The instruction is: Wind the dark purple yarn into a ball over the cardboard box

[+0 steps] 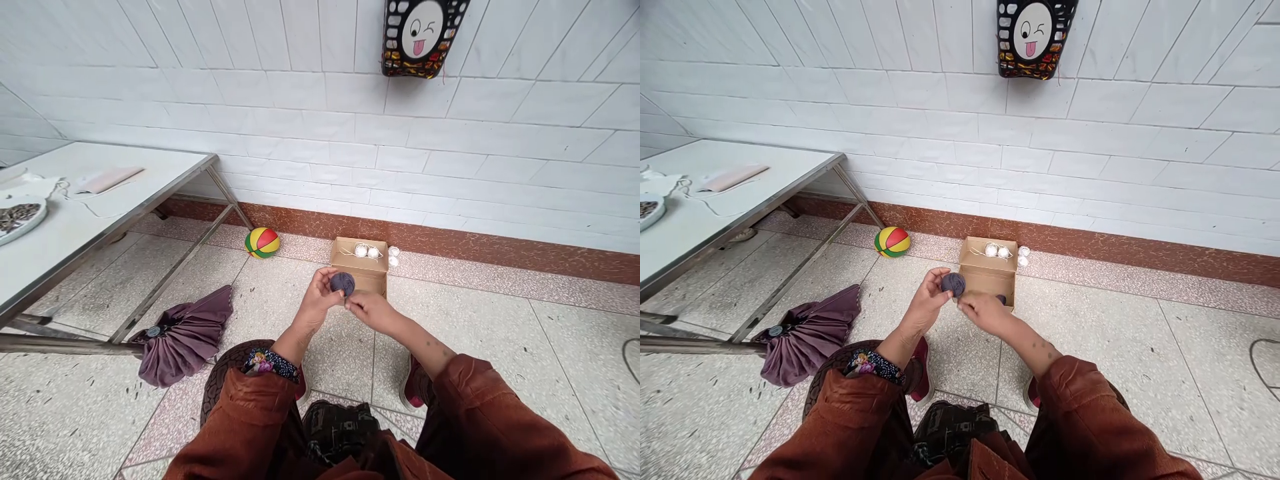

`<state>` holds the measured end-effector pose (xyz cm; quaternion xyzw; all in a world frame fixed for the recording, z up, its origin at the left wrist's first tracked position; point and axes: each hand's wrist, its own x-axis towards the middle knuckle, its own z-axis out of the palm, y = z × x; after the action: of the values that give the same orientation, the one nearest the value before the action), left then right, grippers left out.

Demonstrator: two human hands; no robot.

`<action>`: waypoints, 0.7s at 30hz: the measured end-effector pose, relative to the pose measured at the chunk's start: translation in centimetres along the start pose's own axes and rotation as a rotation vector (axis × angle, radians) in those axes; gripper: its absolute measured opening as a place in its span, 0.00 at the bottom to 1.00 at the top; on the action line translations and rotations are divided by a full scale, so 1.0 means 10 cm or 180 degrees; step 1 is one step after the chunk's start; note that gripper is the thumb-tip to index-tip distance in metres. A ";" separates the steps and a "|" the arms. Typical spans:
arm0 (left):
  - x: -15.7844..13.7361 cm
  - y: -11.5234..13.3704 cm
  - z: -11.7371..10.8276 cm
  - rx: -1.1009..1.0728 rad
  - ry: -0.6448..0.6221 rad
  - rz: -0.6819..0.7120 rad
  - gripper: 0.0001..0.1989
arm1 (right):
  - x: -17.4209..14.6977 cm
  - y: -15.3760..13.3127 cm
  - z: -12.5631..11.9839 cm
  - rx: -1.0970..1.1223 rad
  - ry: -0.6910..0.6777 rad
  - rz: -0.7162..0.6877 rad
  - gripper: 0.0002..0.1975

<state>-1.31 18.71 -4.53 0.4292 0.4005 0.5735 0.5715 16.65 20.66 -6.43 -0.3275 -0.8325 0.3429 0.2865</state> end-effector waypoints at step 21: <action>0.37 -0.09 0.29 0.0904 -0.0734 -0.0129 0.38 | -0.20 -0.04 -0.48 0.0093 0.0579 -0.0186 0.13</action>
<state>1.76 22.32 -4.36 0.5603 0.4179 0.4465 0.5587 21.17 20.82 -3.75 -0.3286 -0.8071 0.3154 0.3756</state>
